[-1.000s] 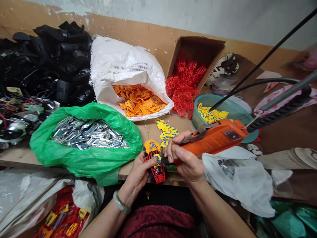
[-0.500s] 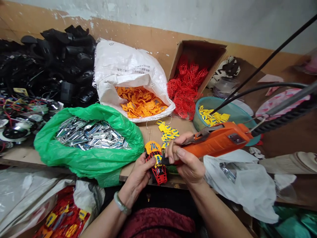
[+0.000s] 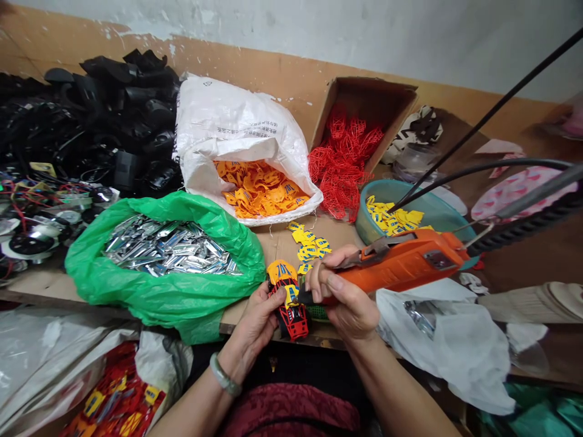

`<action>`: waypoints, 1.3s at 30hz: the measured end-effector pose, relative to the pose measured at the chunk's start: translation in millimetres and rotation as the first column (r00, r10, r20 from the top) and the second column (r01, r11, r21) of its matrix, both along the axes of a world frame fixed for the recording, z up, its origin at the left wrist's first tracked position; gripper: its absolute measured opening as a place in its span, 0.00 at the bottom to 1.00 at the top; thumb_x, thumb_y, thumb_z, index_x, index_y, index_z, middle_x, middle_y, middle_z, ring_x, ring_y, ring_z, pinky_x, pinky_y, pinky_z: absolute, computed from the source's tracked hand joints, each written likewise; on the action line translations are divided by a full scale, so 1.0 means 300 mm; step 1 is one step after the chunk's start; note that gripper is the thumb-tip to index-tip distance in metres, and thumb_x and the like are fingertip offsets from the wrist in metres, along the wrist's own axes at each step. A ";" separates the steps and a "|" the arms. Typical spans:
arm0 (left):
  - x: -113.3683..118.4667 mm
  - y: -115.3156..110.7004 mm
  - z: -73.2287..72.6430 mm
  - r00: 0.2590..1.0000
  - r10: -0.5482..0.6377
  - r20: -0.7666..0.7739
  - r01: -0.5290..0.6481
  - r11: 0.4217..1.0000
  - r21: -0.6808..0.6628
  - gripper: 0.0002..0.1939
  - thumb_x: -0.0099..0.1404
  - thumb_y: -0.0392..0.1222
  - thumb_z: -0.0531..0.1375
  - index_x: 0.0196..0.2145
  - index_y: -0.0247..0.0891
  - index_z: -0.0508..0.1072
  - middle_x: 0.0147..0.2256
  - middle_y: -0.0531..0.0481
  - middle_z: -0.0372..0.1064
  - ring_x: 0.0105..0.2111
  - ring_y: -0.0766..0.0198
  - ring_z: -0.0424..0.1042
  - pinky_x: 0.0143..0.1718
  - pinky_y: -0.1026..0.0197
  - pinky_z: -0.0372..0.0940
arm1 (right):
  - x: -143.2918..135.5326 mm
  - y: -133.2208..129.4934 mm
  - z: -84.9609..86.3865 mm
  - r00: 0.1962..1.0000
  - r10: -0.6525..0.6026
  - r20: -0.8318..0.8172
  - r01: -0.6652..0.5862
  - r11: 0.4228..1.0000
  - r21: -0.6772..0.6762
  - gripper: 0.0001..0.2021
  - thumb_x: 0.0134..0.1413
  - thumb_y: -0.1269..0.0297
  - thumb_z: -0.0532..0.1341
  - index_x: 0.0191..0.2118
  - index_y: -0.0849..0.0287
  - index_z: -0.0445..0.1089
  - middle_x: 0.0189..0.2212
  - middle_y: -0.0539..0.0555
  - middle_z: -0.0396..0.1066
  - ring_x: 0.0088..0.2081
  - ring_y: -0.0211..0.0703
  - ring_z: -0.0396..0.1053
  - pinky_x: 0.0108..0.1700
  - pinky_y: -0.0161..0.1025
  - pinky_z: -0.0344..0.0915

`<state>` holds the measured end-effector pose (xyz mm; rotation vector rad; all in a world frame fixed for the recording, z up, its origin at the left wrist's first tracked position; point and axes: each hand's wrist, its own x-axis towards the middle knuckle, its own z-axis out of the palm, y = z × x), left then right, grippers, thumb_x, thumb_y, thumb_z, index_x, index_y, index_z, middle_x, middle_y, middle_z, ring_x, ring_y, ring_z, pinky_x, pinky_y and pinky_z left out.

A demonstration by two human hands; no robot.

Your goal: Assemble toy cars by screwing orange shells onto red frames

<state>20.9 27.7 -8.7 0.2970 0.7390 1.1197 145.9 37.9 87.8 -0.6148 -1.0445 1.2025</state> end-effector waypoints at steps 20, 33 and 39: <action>0.010 -0.005 0.003 0.999 0.031 -0.025 -0.032 0.999 -0.021 0.26 0.46 0.39 0.78 0.42 0.33 0.76 0.34 0.48 0.78 0.30 0.65 0.74 0.36 0.63 0.69 | 0.014 -0.010 -0.020 0.999 0.025 0.027 -0.027 0.999 0.043 0.08 0.56 0.62 0.66 0.40 0.53 0.68 0.17 0.41 0.60 0.19 0.38 0.62 0.26 0.38 0.62; 0.018 -0.013 -0.002 0.997 0.070 -0.044 -0.072 0.997 -0.027 0.25 0.46 0.40 0.78 0.40 0.33 0.76 0.32 0.48 0.78 0.28 0.65 0.75 0.32 0.63 0.71 | 0.024 -0.028 -0.026 0.994 0.076 0.081 -0.080 0.995 0.054 0.08 0.58 0.62 0.66 0.41 0.52 0.67 0.19 0.42 0.61 0.20 0.37 0.64 0.27 0.39 0.63; 0.023 -0.013 0.010 0.995 0.094 -0.021 -0.094 0.995 -0.015 0.23 0.46 0.38 0.77 0.40 0.34 0.77 0.32 0.48 0.79 0.28 0.65 0.74 0.35 0.62 0.70 | 0.013 -0.033 -0.018 0.989 0.112 0.094 -0.116 0.993 0.037 0.07 0.59 0.62 0.65 0.39 0.52 0.66 0.20 0.42 0.60 0.20 0.36 0.63 0.27 0.38 0.62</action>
